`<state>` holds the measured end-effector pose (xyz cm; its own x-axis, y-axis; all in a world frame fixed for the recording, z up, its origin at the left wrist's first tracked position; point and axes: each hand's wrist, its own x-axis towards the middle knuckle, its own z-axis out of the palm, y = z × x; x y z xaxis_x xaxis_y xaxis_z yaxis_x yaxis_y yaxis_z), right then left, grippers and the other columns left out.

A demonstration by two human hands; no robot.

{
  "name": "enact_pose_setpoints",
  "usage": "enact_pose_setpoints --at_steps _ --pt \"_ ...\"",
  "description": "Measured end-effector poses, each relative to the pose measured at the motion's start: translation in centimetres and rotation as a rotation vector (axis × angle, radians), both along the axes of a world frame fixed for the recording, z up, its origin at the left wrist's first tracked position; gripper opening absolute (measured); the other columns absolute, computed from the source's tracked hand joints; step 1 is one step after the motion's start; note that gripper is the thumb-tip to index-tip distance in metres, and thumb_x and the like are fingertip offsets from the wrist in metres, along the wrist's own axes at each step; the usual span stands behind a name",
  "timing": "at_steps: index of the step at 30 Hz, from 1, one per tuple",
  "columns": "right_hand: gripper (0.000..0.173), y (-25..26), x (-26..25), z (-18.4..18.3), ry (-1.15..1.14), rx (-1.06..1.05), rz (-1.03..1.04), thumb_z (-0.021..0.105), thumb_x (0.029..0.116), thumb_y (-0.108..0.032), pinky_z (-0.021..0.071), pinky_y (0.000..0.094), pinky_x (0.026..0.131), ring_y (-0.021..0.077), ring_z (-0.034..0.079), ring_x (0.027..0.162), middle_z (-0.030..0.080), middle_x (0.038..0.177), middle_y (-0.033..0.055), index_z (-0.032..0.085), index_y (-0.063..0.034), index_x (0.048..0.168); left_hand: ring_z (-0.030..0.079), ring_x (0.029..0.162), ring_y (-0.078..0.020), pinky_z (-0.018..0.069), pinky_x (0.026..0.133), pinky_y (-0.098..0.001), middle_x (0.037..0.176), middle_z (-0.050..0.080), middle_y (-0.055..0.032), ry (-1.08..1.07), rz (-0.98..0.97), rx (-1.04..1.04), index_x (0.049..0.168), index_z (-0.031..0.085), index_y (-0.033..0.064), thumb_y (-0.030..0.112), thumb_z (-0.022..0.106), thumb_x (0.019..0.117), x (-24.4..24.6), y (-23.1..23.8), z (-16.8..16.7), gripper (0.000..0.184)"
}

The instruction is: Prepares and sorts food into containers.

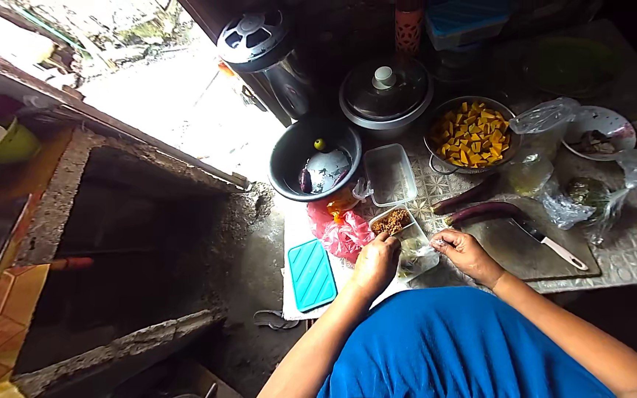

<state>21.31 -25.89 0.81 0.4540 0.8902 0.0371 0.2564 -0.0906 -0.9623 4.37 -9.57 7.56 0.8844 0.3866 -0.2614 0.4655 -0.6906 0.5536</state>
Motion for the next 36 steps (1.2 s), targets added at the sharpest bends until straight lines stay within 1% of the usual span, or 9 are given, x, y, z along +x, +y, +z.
enact_pose_setpoints --at_steps 6,10,13,16,20,25,28,32,36 --pt "0.021 0.1 0.1 0.1 -0.042 0.031 0.012 0.057 0.0989 -0.009 0.0524 0.0207 0.088 0.0057 0.065 0.092 0.072 0.095 0.0089 0.074 0.0026 0.095 0.069 0.098 -0.0299 0.055 0.092 -0.0404 0.106 0.068 -0.0211 -0.073 0.112 -0.061 0.105 0.07 -0.0051 0.01 0.053 0.1016 -0.6 0.0 -1.2 0.023" --pt "0.016 0.4 0.4 1.7 0.004 0.15 -0.029 0.059 0.0987 -0.006 0.0552 0.0185 0.086 0.0006 0.066 0.089 0.072 0.093 0.0034 0.073 0.0022 0.095 0.069 0.093 -0.0273 0.0558 0.088 -0.0386 0.101 0.069 -0.0195 -0.125 0.131 -0.043 0.101 0.071 -0.0043 0.009 0.055 0.0998 -0.4 0.7 -0.2 0.021" --pt "0.017 0.6 0.6 1.9 -0.015 0.125 0.002 0.059 0.0983 -0.007 0.0542 0.0181 0.086 0.0013 0.066 0.089 0.072 0.094 0.0052 0.073 0.0028 0.095 0.068 0.098 -0.028 0.0544 0.091 -0.0394 0.104 0.068 -0.0192 -0.056 0.116 -0.058 0.103 0.071 -0.0037 0.009 0.055 0.1 -0.4 0.8 -0.2 0.021" --pt "0.018 0.8 0.5 2.3 -0.032 0.146 -0.006 0.06 0.0984 -0.007 0.054 0.0171 0.086 0.0005 0.066 0.089 0.072 0.092 0.005 0.074 0.0027 0.094 0.069 0.093 -0.0268 0.0557 0.088 -0.0376 0.099 0.069 -0.0181 -0.129 0.102 -0.043 0.099 0.072 -0.0033 0.008 0.056 0.0986 -0.2 0.2 0.4 0.019" --pt "0.019 0.8 0.4 1.5 -0.084 0.117 0.028 0.059 0.0988 -0.008 0.0537 0.0207 0.088 0.005 0.067 0.092 0.073 0.094 0.0082 0.074 0.0026 0.095 0.067 0.11 -0.0321 0.0522 0.099 -0.0435 0.116 0.067 -0.0221 0.061 0.132 -0.057 0.109 0.07 -0.0045 0.009 0.052 0.1018 -0.6 1.2 -0.9 0.024" --pt "0.016 1.2 0.8 3.2 -0.061 0.232 -0.028 0.061 0.0988 -0.007 0.0563 0.0208 0.089 0.0027 0.068 0.091 0.073 0.094 0.0052 0.074 0.0027 0.096 0.069 0.096 -0.029 0.0561 0.089 -0.0401 0.102 0.069 -0.0199 -0.121 0.131 -0.036 0.101 0.072 -0.0042 0.006 0.056 0.0977 -0.2 0.4 0.5 0.019" --pt "0.017 1.4 1.0 2.9 -0.063 0.165 -0.006 0.061 0.0987 -0.008 0.0553 0.0206 0.087 0.0037 0.067 0.09 0.073 0.094 0.0069 0.074 0.003 0.095 0.068 0.105 -0.0294 0.0535 0.096 -0.0414 0.112 0.068 -0.0204 -0.013 0.151 -0.064 0.105 0.071 -0.0036 0.007 0.055 0.0988 -0.3 1.0 -0.5 0.021" --pt "0.016 1.5 0.6 3.6 -0.048 0.214 -0.015 0.061 0.0986 -0.007 0.0565 0.0194 0.086 0.0019 0.067 0.089 0.072 0.093 0.0052 0.073 0.0032 0.095 0.069 0.1 -0.0307 0.0551 0.093 -0.0423 0.106 0.069 -0.0212 -0.103 0.12 -0.072 0.103 0.072 -0.0051 0.005 0.056 0.0973 -0.1 0.4 -0.3 0.02" --pt "0.021 1.9 0.6 2.4 -0.073 0.097 0.027 0.059 0.0989 -0.01 0.0553 0.0241 0.086 0.0072 0.068 0.088 0.073 0.092 0.009 0.074 0.0032 0.094 0.068 0.104 -0.0293 0.053 0.096 -0.043 0.109 0.069 -0.0191 0.0 0.139 -0.116 0.108 0.073 -0.0023 0.008 0.056 0.0989 -0.4 1.4 -1.6 0.022"
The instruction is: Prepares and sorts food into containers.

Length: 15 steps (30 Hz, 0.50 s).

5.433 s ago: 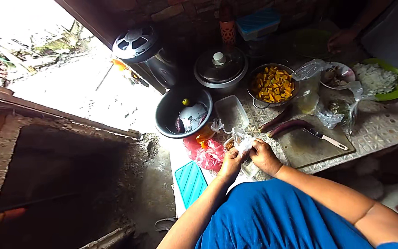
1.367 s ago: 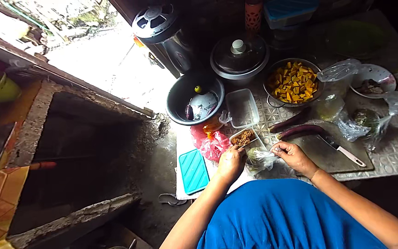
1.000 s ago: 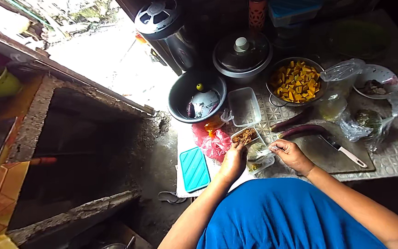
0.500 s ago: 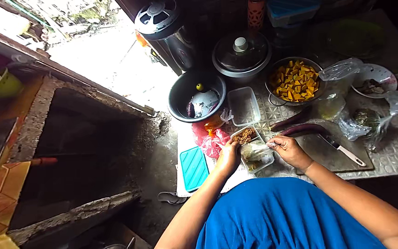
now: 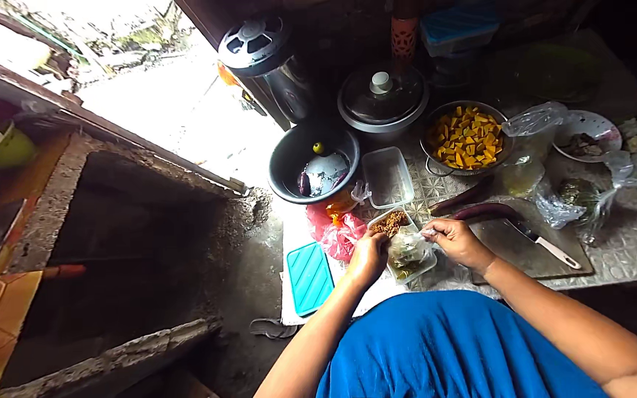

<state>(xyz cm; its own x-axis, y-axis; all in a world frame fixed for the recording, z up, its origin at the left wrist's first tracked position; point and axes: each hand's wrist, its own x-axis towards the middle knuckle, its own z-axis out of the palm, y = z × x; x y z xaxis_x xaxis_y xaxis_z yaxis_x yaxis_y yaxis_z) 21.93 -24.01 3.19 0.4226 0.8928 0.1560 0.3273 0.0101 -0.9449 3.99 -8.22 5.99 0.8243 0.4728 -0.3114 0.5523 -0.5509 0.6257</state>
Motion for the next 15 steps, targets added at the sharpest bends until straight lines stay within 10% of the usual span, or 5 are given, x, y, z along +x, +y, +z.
enact_pose_setpoints --at_steps 7,12,15 --pt "0.02 0.6 0.5 -0.7 0.041 -0.065 -0.044 0.058 0.0995 -0.009 0.0562 0.024 0.083 0.0059 0.067 0.084 0.072 0.09 0.0076 0.073 0.0027 0.093 0.066 0.11 -0.017 0.056 0.092 -0.0307 0.128 0.065 -0.0173 -0.145 0.109 -0.279 0.114 0.068 -0.0062 0.005 0.06 0.0945 -0.2 0.2 -1.4 0.024" --pt "0.019 0.7 0.7 -0.7 0.1 -0.106 -0.048 0.058 0.0996 -0.01 0.0546 0.0207 0.08 0.0024 0.065 0.081 0.071 0.088 0.0049 0.072 0.0024 0.093 0.063 0.066 -0.0075 0.0567 0.067 -0.0269 0.077 0.062 -0.0008 -0.241 0.418 -0.61 0.091 0.058 0.0006 -0.006 0.062 0.0888 -0.1 -0.1 -2.9 0.008" --pt "0.02 1.2 0.5 -0.6 0.084 -0.136 -0.051 0.058 0.1003 -0.012 0.0548 0.0221 0.079 0.0041 0.065 0.08 0.071 0.088 0.0055 0.072 0.0015 0.094 0.067 0.076 -0.011 0.0578 0.072 -0.0304 0.097 0.069 -0.0089 -0.233 0.342 -0.621 0.124 0.055 -0.0033 -0.006 0.054 0.0931 0.3 0.0 -2.8 0.031"
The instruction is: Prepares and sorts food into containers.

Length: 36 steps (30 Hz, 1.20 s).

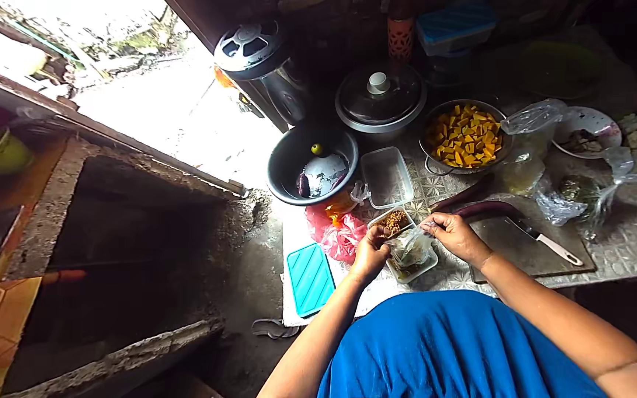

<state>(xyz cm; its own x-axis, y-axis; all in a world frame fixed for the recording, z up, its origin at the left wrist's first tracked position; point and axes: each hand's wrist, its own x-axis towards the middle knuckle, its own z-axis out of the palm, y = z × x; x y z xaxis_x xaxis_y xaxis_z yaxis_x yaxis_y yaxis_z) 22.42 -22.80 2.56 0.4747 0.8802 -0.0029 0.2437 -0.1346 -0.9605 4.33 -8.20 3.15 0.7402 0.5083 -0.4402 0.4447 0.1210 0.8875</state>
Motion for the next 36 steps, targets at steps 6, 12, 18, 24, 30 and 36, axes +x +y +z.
enact_pose_setpoints --at_steps 6,12,18,24,30,36 --pt "0.025 1.2 -1.4 1.8 0.02 0.034 0.276 0.059 0.0994 -0.009 0.0544 0.0248 0.092 0.0095 0.069 0.097 0.074 0.111 0.0138 0.073 0.003 0.115 0.067 0.113 -0.0274 0.0514 0.104 -0.0434 0.122 0.068 -0.021 0.092 -0.361 0.322 0.137 0.059 -0.0027 0.023 0.074 0.0924 1.3 -0.7 0.0 0.054" --pt "0.058 0.5 0.1 0.7 -0.376 -0.367 0.266 0.086 0.0796 -0.025 0.0435 0.0585 0.107 0.0411 0.053 0.129 0.061 0.138 0.0202 0.069 -0.0119 0.134 0.066 0.101 -0.02 0.0507 0.096 -0.0387 0.106 0.068 -0.0147 0.152 -0.224 0.34 0.105 0.074 -0.0018 0.021 0.063 0.1006 0.6 0.0 -0.2 0.025" --pt "0.015 -0.6 -1.2 -2.4 -0.431 -0.427 0.175 0.068 0.0924 -0.012 0.0362 0.0569 0.115 0.043 0.046 0.139 0.059 0.143 0.0215 0.079 -0.0036 0.097 0.064 0.094 -0.0103 0.0518 0.09 -0.0305 0.099 0.069 -0.0091 0.008 -0.174 0.289 0.1 0.074 -0.0012 0.016 0.065 0.0984 -0.6 0.3 0.0 0.02" --pt "0.026 -1.5 -1.1 -0.3 -0.423 -0.188 0.163 0.081 0.0835 -0.022 0.0439 0.0561 0.108 0.0404 0.054 0.131 0.064 0.136 0.0182 0.078 -0.0059 0.103 0.064 0.091 -0.0027 0.0531 0.088 -0.0239 0.096 0.069 -0.0034 -0.058 -0.082 0.163 0.1 0.071 -0.0004 0.01 0.062 0.1 -0.8 0.1 1.4 0.014" --pt "0.021 -0.5 -2.5 -3.4 -0.532 -0.375 0.141 0.07 0.09 -0.012 0.0377 0.0613 0.114 0.0456 0.041 0.144 0.055 0.148 0.0233 0.075 0.0009 0.106 0.062 0.083 -0.003 0.0526 0.083 -0.0256 0.087 0.066 -0.0016 0.011 -0.074 0.052 0.099 0.067 -0.002 0.012 0.049 0.1076 0.6 -0.1 0.8 0.025" --pt "0.02 -1.8 -1.9 -3.1 -0.54 -0.115 0.049 0.064 0.0938 -0.015 0.0426 0.0526 0.111 0.0388 0.057 0.13 0.069 0.129 0.0161 0.077 -0.0028 0.085 0.067 0.101 -0.0193 0.0525 0.096 -0.0399 0.105 0.069 -0.0159 0.115 -0.202 0.221 0.115 0.066 -0.0055 0.026 0.059 0.1038 0.0 0.9 -0.5 0.034"
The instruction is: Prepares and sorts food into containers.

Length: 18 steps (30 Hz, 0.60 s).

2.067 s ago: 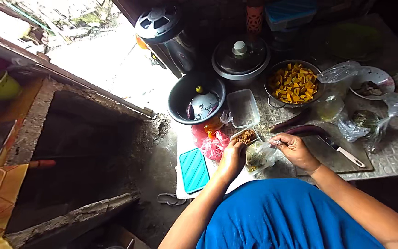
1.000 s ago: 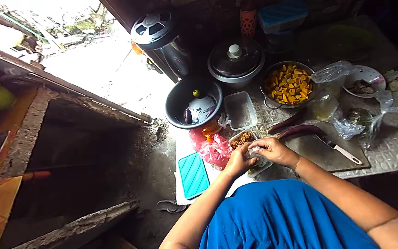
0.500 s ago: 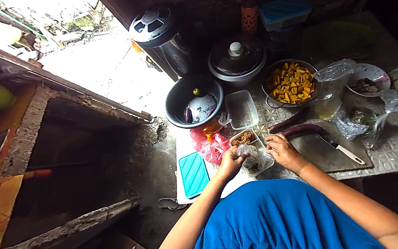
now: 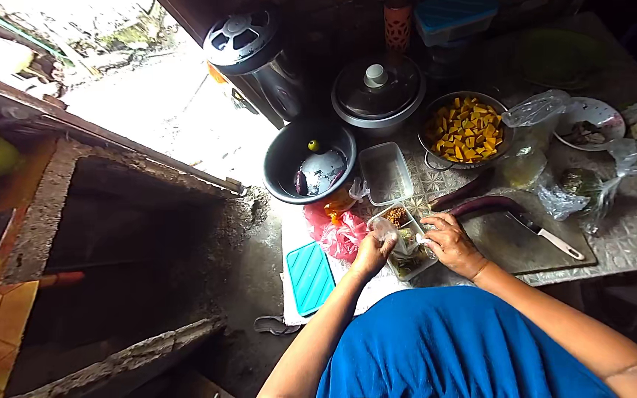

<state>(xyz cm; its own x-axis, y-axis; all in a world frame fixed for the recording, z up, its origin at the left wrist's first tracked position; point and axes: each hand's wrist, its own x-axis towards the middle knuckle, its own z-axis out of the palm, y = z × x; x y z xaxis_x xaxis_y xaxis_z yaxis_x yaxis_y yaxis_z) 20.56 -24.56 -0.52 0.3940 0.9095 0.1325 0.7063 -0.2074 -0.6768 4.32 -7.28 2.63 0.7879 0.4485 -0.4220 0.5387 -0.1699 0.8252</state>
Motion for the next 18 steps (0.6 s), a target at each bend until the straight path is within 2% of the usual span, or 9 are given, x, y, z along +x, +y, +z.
enact_pose_setpoints --at_steps 2,4,6,7,9,10,13,16,18 --pt "0.022 -0.1 0.2 0.2 0.051 -0.117 0.016 0.063 0.0965 -0.017 0.0393 0.0553 0.112 0.0404 0.053 0.133 0.067 0.133 0.0172 0.078 -0.0018 0.091 0.065 0.111 -0.0251 0.0498 0.103 -0.0423 0.116 0.067 -0.0206 0.019 -0.096 0.049 0.12 0.064 -0.0074 0.034 0.071 0.095 0.2 0.1 -0.2 0.049" --pt "0.022 -0.1 0.3 0.5 0.099 -0.155 0.005 0.063 0.097 -0.017 0.0382 0.0556 0.112 0.0404 0.052 0.132 0.066 0.133 0.018 0.079 -0.0016 0.094 0.066 0.111 -0.0266 0.0492 0.103 -0.0439 0.116 0.068 -0.0211 0.025 -0.122 0.083 0.117 0.067 -0.0068 0.033 0.068 0.0987 0.6 -0.1 0.1 0.044" --pt "0.019 0.0 0.4 0.6 0.123 -0.014 -0.043 0.067 0.0935 -0.017 0.0435 0.051 0.107 0.0372 0.059 0.121 0.071 0.123 0.016 0.079 -0.0038 0.087 0.068 0.103 -0.022 0.052 0.098 -0.0422 0.108 0.07 -0.017 0.03 -0.038 0.061 0.111 0.069 -0.0045 0.028 0.062 0.1023 1.1 -0.2 0.4 0.034" --pt "0.018 -0.1 0.5 0.7 0.124 -0.014 -0.037 0.067 0.0933 -0.017 0.0442 0.0504 0.106 0.0364 0.06 0.12 0.071 0.121 0.0153 0.08 -0.0044 0.088 0.069 0.096 -0.0172 0.0541 0.093 -0.0394 0.101 0.071 -0.013 0.031 0.016 0.032 0.109 0.069 -0.0024 0.025 0.062 0.1025 1.2 -0.2 0.4 0.029" --pt "0.019 -0.3 0.8 1.1 0.092 -0.182 0.019 0.064 0.0955 -0.016 0.0411 0.0543 0.109 0.0393 0.056 0.125 0.069 0.125 0.0172 0.079 -0.0034 0.096 0.067 0.086 -0.0128 0.0542 0.086 -0.0368 0.092 0.07 -0.0091 0.029 0.069 -0.003 0.106 0.068 -0.0007 0.02 0.06 0.102 1.3 -0.2 0.2 0.023" --pt "0.019 -0.3 0.9 1.0 0.092 -0.23 0.016 0.064 0.0961 -0.015 0.0402 0.0546 0.11 0.0399 0.055 0.126 0.068 0.126 0.0179 0.079 -0.0028 0.097 0.067 0.085 -0.0127 0.0541 0.085 -0.0368 0.091 0.07 -0.0087 0.027 0.078 -0.009 0.105 0.068 -0.0005 0.019 0.06 0.1017 1.3 -0.3 0.1 0.021" --pt "0.02 0.2 1.0 1.1 0.083 -0.165 -0.031 0.066 0.095 -0.017 0.0435 0.053 0.106 0.0385 0.059 0.12 0.07 0.119 0.0174 0.078 -0.0025 0.091 0.066 0.083 -0.0117 0.0541 0.082 -0.0356 0.088 0.068 -0.0076 -0.008 0.146 -0.038 0.103 0.067 -0.0007 0.012 0.06 0.0999 1.7 -0.6 0.3 0.015" --pt "0.022 0.2 1.0 1.6 0.096 -0.318 0.019 0.064 0.0979 -0.018 0.0392 0.0548 0.11 0.0391 0.056 0.124 0.069 0.12 0.0184 0.078 -0.0019 0.1 0.066 0.081 -0.0112 0.0544 0.082 -0.0345 0.088 0.068 -0.0078 -0.022 0.16 -0.048 0.102 0.066 -0.0013 0.011 0.061 0.0994 1.6 -0.8 0.2 0.014" --pt "0.019 0.2 0.9 1.7 0.103 -0.168 -0.009 0.067 0.0948 -0.016 0.0452 0.0509 0.104 0.0377 0.061 0.115 0.072 0.11 0.0185 0.078 -0.0006 0.092 0.067 0.082 -0.0099 0.0556 0.082 -0.0327 0.089 0.069 -0.0076 -0.063 0.167 -0.065 0.104 0.066 -0.002 0.01 0.061 0.0999 1.8 -1.0 0.7 0.014"
